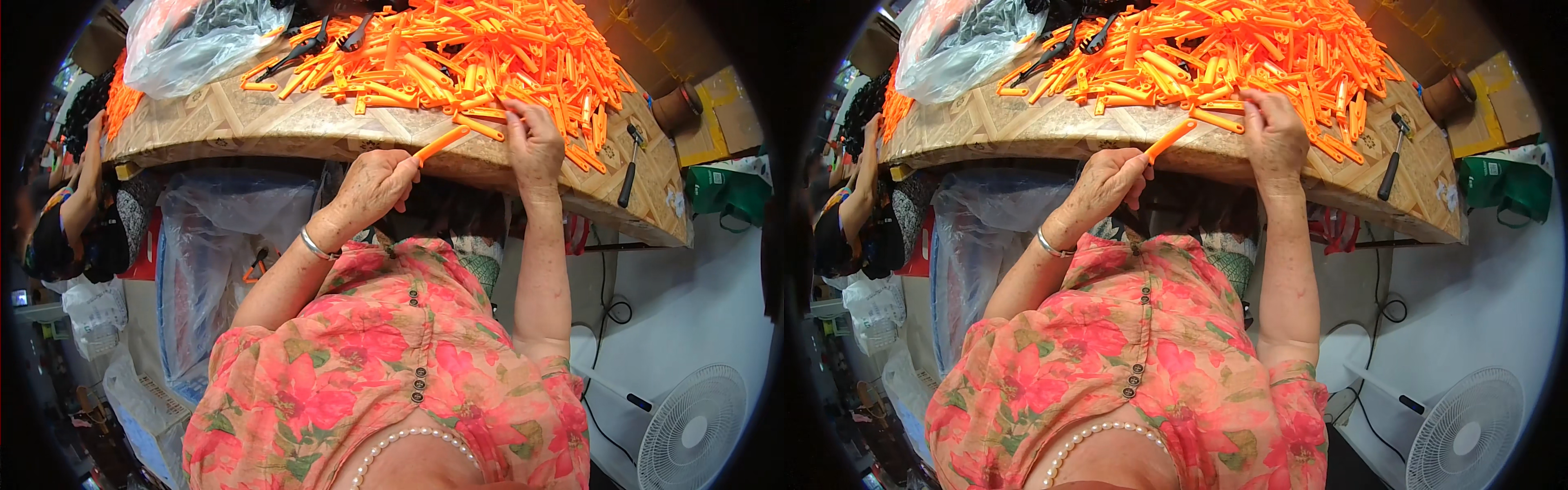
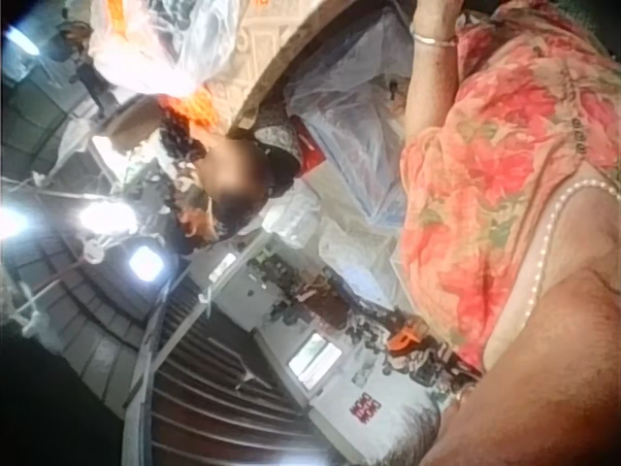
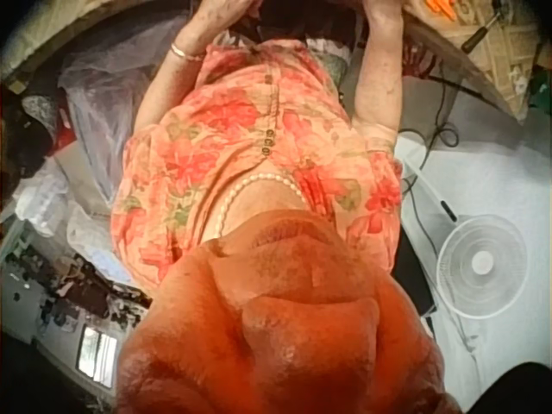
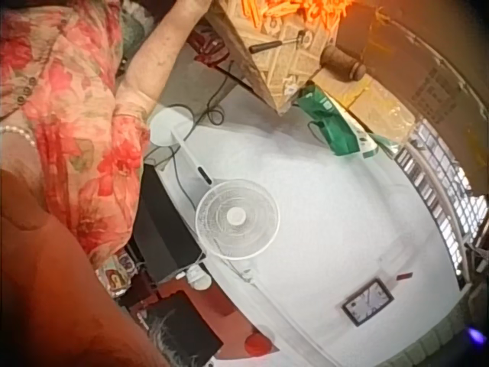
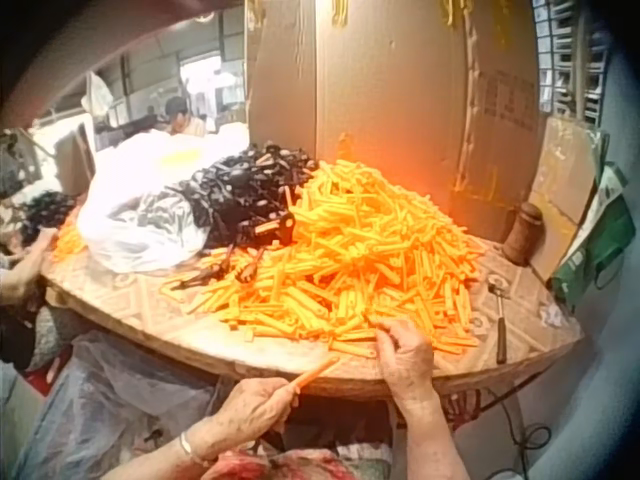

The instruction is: The person assembles small orange plastic clips by inserting them into a black plastic holder and striking them with a hammer. The person repeatedly picks up orange clips from a pile, secures them in the holder, and uses a hammer to drive them into place, then discards the finished unit.

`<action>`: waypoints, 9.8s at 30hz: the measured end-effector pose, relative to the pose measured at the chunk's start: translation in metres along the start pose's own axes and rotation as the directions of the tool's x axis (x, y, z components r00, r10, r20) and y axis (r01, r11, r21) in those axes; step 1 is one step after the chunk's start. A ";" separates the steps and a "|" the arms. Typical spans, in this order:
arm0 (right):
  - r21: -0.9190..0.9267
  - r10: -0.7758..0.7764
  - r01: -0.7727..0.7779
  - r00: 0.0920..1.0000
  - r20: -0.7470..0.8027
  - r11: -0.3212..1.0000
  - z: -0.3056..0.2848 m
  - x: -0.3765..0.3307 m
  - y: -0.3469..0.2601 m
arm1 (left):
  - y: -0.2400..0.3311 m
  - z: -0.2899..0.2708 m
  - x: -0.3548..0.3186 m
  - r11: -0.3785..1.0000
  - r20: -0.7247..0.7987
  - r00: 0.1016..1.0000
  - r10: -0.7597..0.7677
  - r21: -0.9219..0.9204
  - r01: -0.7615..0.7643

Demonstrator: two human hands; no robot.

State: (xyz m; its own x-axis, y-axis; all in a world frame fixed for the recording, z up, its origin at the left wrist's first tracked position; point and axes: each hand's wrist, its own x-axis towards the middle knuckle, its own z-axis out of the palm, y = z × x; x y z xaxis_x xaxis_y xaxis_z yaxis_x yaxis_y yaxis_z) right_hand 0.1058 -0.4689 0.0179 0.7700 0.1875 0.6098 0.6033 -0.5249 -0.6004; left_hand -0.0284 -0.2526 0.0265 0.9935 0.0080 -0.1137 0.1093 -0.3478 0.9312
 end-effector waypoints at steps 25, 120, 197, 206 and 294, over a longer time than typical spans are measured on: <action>-0.409 -0.077 0.166 0.971 0.227 0.897 -0.053 0.015 -0.019 | 0.024 0.013 -0.005 0.638 -0.010 0.768 0.641 0.563 -0.525; 0.335 -0.034 -0.026 0.984 0.173 0.942 -0.018 -0.080 -0.082 | -0.006 0.025 -0.022 0.845 -0.040 0.957 0.287 -0.461 -0.272; 0.128 -0.523 0.509 0.844 0.120 0.851 -0.028 -0.077 -0.074 | 0.021 -0.002 -0.034 0.850 0.143 0.882 0.449 -0.372 -0.372; -0.110 -0.692 0.696 0.717 0.081 0.709 -0.010 -0.055 -0.050 | 0.014 -0.007 -0.041 0.562 0.515 0.847 0.132 -0.743 0.364; -0.001 -0.395 0.425 0.842 0.367 0.905 0.030 -0.034 -0.063 | 0.001 -0.033 0.009 0.853 0.330 0.935 -0.130 -0.444 0.275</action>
State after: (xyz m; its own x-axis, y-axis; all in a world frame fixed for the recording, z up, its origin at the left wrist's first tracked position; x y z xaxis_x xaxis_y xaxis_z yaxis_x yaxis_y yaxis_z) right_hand 0.0479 -0.4171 0.0193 0.4866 0.6699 0.5608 0.8731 -0.3962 -0.2842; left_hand -0.0184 -0.2220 0.0377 0.9043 -0.2564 -0.3413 0.3805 0.1217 0.9168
